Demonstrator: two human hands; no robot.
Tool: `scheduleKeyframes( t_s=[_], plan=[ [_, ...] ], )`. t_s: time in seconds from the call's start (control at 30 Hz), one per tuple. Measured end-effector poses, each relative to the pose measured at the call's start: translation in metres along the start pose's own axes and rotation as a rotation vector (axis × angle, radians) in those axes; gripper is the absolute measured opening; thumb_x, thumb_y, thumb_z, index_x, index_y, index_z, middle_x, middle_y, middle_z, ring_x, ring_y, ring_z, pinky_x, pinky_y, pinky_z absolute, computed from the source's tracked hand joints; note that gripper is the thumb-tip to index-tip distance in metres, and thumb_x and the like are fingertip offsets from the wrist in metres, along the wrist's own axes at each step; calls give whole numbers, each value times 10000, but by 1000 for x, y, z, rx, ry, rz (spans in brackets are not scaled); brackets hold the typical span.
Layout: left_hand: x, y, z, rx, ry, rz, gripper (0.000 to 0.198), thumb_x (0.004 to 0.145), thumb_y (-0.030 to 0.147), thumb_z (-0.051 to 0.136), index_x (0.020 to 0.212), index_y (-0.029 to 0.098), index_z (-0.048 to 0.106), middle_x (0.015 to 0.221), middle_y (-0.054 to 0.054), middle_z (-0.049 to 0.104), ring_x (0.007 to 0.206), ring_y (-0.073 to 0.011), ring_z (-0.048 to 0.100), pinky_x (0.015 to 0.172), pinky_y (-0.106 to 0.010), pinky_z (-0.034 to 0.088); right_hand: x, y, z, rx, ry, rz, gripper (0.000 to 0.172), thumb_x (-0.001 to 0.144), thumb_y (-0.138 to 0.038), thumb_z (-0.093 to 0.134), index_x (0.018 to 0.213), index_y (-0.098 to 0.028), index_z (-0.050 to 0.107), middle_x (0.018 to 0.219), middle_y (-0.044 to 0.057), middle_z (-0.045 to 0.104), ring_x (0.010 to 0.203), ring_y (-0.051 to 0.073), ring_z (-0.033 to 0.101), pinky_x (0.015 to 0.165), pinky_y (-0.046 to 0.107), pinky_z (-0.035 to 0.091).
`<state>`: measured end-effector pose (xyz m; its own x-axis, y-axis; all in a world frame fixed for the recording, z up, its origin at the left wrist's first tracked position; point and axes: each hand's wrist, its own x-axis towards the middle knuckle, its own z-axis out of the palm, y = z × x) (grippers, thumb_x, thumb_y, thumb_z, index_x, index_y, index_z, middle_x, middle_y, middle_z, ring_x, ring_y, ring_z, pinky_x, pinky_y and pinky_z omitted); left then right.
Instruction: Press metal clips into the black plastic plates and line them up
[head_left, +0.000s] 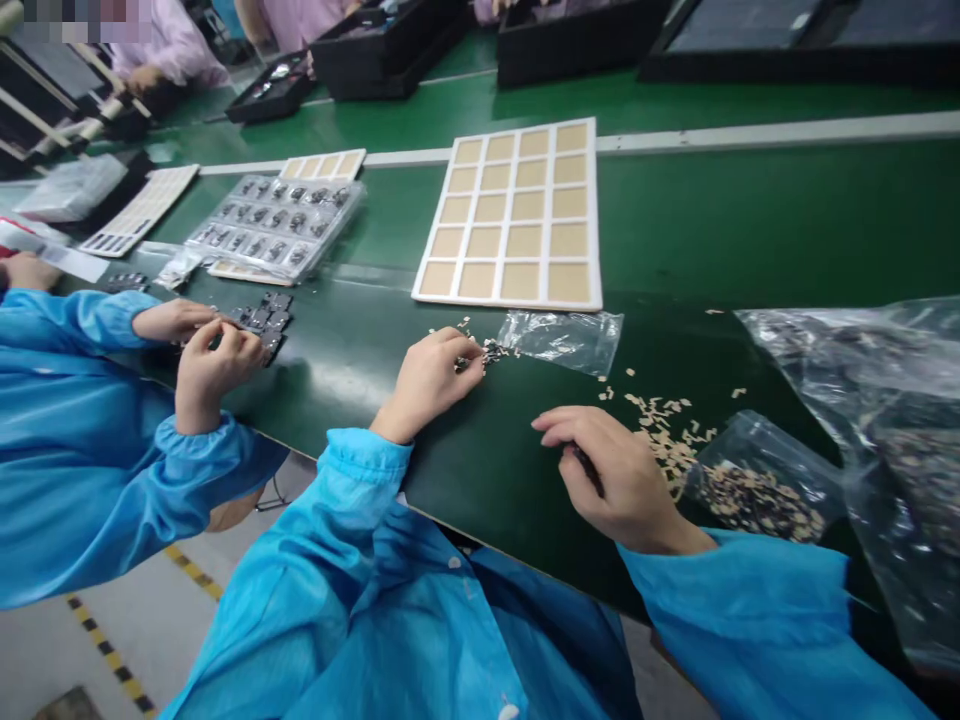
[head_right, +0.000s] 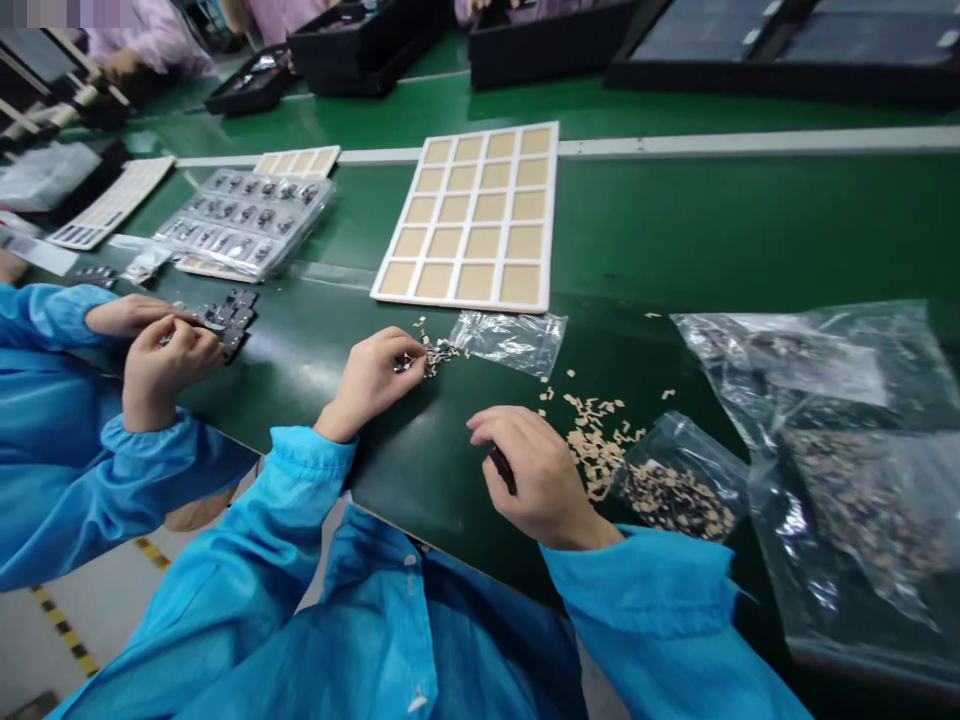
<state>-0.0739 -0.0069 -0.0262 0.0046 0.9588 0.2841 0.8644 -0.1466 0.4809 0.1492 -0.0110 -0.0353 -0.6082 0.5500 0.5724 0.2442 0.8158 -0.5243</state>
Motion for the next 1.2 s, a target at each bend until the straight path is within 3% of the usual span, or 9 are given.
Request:
scheduleKeyframes(
  t_s=[0.2, 0.43, 0.53, 0.63, 0.73, 0.83, 0.97, 1.1, 1.2],
  plan=[
    [6, -12, -9, -570, 129, -359, 85, 729, 190, 619, 697, 125, 664, 614, 13, 609, 549, -73, 489, 545, -209, 380, 2, -2, 1, -37, -7, 0, 228, 823, -44, 445, 922, -216, 559, 735, 29, 656, 637, 188, 643, 580, 316, 516],
    [9, -14, -16, -871, 125, -423, 176, 678, 304, 702, 697, 130, 679, 625, 6, 612, 571, -72, 483, 560, -209, 394, 3, -3, 1, 110, 22, 172, 173, 861, -80, 469, 853, -220, 569, 707, 17, 614, 607, 153, 604, 538, 268, 485],
    [6, -5, -15, -951, 62, -368, 187, 668, 319, 738, 698, 143, 685, 630, 11, 598, 589, -74, 485, 570, -210, 393, 8, -2, 2, 214, 87, 284, 146, 852, -110, 492, 829, -207, 599, 821, 49, 661, 759, 177, 640, 668, 300, 521],
    [2, 12, -9, -1027, -85, -192, 185, 697, 327, 751, 668, 158, 679, 693, -3, 605, 679, -94, 535, 643, -226, 437, 13, -1, 0, 406, 48, 476, 133, 857, -208, 535, 898, -192, 661, 894, 58, 693, 738, 165, 626, 638, 295, 505],
    [-4, 30, -3, -1082, -286, -42, 216, 716, 364, 762, 679, 166, 687, 778, -16, 585, 698, -99, 562, 647, -239, 475, 14, 0, -3, 751, -43, 641, 214, 838, -375, 602, 858, -178, 684, 661, 8, 635, 540, 121, 519, 531, 267, 444],
    [-7, 38, 1, -1128, -418, 17, 216, 758, 381, 739, 734, 171, 694, 874, -21, 553, 623, -72, 564, 589, -241, 491, 14, -1, -4, 1043, -128, 678, 311, 785, -478, 679, 751, -169, 675, 530, -26, 545, 490, 102, 463, 509, 251, 405],
    [-8, 39, 3, -1031, -371, 120, 245, 804, 414, 692, 738, 178, 689, 857, -42, 601, 774, -121, 602, 712, -270, 513, 15, -4, -4, 1129, -153, 708, 299, 748, -448, 739, 675, -175, 643, 622, -4, 609, 531, 98, 485, 529, 244, 414],
    [-11, 38, 3, -896, -241, 146, 172, 810, 341, 686, 824, 170, 693, 853, -52, 647, 755, -119, 588, 664, -249, 493, 16, -6, -4, 912, -60, 696, 216, 762, -355, 712, 662, -181, 635, 617, -12, 608, 570, 111, 525, 564, 243, 437],
    [-13, 40, 3, -792, -153, 178, 104, 815, 246, 675, 762, 156, 677, 772, -33, 651, 712, -106, 587, 645, -233, 482, 16, -9, -5, 721, 1, 664, 145, 789, -287, 653, 691, -181, 650, 637, -7, 629, 601, 121, 553, 586, 245, 446]
  ],
)
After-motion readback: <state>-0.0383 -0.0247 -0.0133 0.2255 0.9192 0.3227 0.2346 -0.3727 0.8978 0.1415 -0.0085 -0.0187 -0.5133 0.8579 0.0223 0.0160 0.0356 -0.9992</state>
